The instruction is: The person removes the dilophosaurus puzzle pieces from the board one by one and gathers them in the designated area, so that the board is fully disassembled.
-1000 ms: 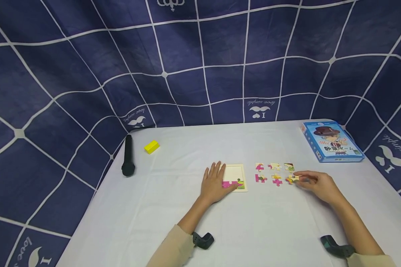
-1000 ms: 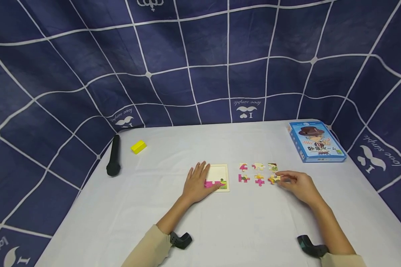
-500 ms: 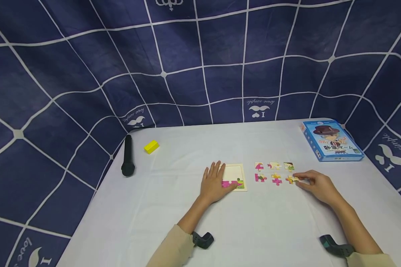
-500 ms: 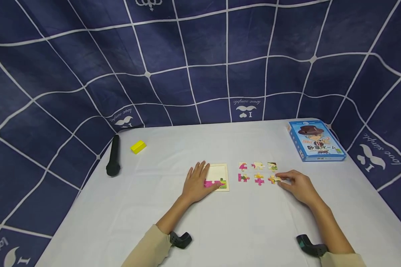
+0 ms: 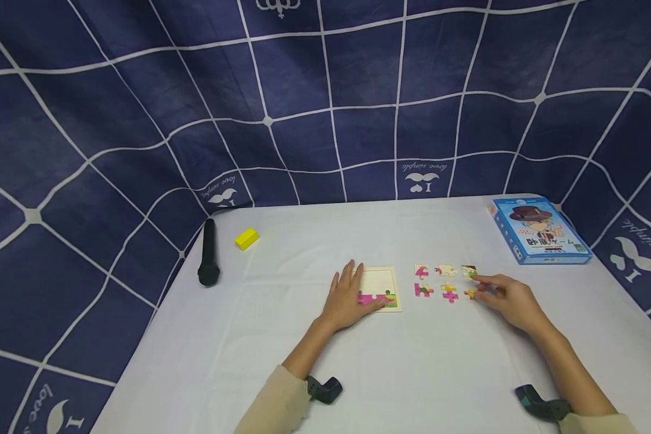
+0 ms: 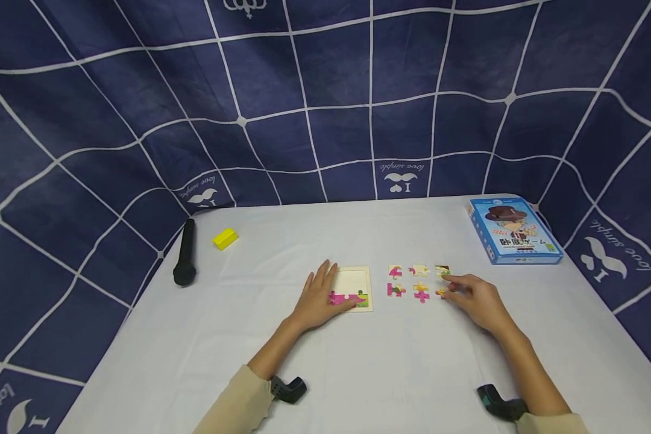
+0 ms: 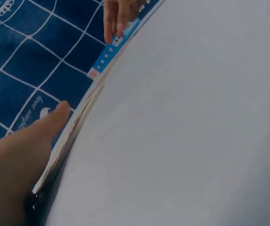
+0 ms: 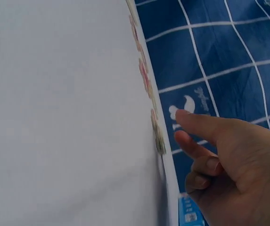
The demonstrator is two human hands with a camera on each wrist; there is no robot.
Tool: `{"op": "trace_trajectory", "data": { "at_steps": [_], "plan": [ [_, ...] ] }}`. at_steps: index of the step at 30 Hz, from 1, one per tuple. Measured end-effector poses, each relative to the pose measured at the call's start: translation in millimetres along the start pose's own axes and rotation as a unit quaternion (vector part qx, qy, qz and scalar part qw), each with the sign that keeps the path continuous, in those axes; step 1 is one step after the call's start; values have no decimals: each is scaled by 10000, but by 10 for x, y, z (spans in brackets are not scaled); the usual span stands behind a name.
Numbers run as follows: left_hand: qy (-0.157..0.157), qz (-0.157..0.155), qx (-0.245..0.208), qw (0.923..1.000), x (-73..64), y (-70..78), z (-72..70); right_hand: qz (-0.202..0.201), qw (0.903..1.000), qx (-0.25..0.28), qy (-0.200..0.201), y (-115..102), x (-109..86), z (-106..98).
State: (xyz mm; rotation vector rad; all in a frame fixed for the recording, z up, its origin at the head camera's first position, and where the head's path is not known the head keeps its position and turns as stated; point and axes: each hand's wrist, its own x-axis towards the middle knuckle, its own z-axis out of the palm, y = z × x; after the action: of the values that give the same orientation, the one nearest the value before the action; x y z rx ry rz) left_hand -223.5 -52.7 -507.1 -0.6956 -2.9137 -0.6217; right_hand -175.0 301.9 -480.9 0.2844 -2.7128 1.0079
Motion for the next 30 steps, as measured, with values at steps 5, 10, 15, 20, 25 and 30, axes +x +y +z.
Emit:
{"op": "trace_trajectory", "data": {
  "at_steps": [5,10,15,20,25,30],
  "plan": [
    [-334,45,-412,9986,-58,-154,-117,-185,9992,266,-217,-166,90,162],
    [-454,230,-569,9971,-127,-321,-224,-396,9957,709,-447,-353,201,375],
    [-494,295,-559,9968,-185,-441,-293,-738,9895,1062,-646,-635,321,635],
    [-467,540,-417,9966,-192,-477,-300,-995,9815,1422,-814,-976,422,905],
    [-535,654,-197,9962,-188,-477,-280,-1160,9816,1248,-865,-1223,485,1173],
    [-570,707,-121,9958,-196,-475,-264,-1181,9803,1076,-1158,-1289,506,1338]
  ]
}}
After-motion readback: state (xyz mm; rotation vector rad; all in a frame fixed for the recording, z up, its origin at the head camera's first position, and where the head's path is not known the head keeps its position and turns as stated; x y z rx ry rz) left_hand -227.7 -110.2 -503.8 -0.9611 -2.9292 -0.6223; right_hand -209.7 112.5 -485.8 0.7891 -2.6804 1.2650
